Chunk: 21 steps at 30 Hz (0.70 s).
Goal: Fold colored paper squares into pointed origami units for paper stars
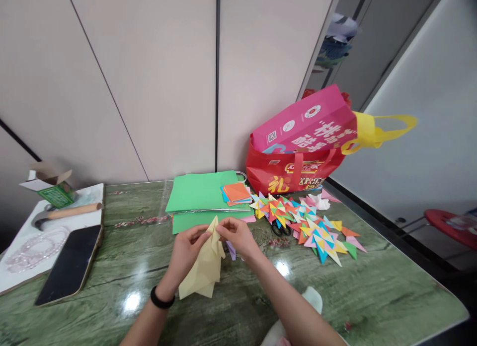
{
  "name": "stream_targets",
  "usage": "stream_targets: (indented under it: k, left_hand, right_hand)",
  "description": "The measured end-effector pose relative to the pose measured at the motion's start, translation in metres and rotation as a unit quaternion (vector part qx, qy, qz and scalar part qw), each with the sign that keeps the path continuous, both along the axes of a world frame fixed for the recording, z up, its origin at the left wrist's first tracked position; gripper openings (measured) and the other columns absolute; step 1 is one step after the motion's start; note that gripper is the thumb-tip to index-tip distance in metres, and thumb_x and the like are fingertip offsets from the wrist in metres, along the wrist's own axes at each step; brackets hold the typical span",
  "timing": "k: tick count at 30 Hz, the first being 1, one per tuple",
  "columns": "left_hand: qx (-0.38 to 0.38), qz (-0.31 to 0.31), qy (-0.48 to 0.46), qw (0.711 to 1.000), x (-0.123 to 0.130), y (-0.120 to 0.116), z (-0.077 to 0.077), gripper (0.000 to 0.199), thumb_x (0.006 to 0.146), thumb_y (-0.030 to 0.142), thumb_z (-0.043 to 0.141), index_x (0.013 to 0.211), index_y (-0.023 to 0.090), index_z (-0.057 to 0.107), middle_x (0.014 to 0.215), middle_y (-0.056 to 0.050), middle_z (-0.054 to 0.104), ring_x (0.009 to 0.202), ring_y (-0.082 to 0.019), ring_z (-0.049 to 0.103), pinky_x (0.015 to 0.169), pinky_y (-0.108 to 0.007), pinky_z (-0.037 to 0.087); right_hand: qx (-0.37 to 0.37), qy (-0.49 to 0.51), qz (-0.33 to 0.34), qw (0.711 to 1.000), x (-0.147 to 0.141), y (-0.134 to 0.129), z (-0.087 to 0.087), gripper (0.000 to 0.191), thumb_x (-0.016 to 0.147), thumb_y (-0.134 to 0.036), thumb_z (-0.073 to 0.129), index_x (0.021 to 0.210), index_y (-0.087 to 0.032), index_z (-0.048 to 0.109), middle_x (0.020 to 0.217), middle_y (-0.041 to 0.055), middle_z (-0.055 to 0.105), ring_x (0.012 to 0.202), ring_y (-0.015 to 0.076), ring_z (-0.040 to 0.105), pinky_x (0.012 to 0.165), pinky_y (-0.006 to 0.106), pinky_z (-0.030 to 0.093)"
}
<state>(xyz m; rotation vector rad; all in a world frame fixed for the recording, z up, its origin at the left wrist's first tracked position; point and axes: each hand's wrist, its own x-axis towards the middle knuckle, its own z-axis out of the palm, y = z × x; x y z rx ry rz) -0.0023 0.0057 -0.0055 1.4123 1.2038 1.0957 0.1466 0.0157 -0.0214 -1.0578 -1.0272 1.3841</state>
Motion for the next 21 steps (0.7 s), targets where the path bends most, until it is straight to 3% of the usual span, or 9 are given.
stream_targets:
  k: [5, 12, 16, 21]
  left_hand:
    - [-0.023, 0.025, -0.030, 0.999, -0.0003, 0.0005, 0.0032, 0.032, 0.066, 0.036, 0.069, 0.088, 0.013, 0.070, 0.087, -0.010, 0.074, 0.075, -0.024, 0.069, 0.061, -0.028, 0.053]
    - [0.012, 0.070, -0.014, 0.997, -0.0041, 0.0007, 0.0029, 0.034, 0.068, 0.038, 0.067, 0.091, 0.013, 0.069, 0.096, -0.011, 0.073, 0.084, -0.025, 0.068, 0.069, -0.031, 0.055]
    - [0.095, 0.088, 0.065, 0.989, -0.0045, -0.0003, -0.0011, 0.029, 0.071, 0.037, 0.064, 0.090, 0.016, 0.070, 0.092, -0.009, 0.074, 0.080, -0.024, 0.069, 0.072, -0.033, 0.055]
    - [0.230, 0.091, 0.181, 0.952, -0.0019, -0.0029, -0.0038, 0.023, 0.075, 0.034, 0.062, 0.090, 0.019, 0.071, 0.093, -0.008, 0.074, 0.083, -0.023, 0.069, 0.080, -0.035, 0.053]
  right_hand:
    - [-0.015, 0.053, 0.017, 0.998, 0.0014, -0.0014, 0.0029, 0.031, 0.049, -0.034, 0.080, 0.066, -0.016, 0.061, 0.060, -0.0029, 0.062, 0.053, 0.0097, 0.056, 0.055, 0.023, 0.048]
    - [0.014, 0.020, -0.016, 1.000, 0.0015, -0.0012, 0.0004, 0.024, 0.051, -0.028, 0.078, 0.064, -0.016, 0.063, 0.058, -0.0013, 0.064, 0.051, 0.0115, 0.057, 0.054, 0.025, 0.048]
    - [0.025, -0.012, -0.036, 0.999, 0.0001, -0.0017, 0.0010, 0.018, 0.052, -0.023, 0.075, 0.064, -0.015, 0.063, 0.058, -0.0007, 0.064, 0.050, 0.0118, 0.057, 0.052, 0.025, 0.048]
    - [0.055, -0.055, -0.067, 0.995, -0.0009, -0.0032, 0.0024, 0.014, 0.055, -0.021, 0.072, 0.064, -0.015, 0.064, 0.060, 0.0006, 0.066, 0.053, 0.0126, 0.058, 0.055, 0.025, 0.048]
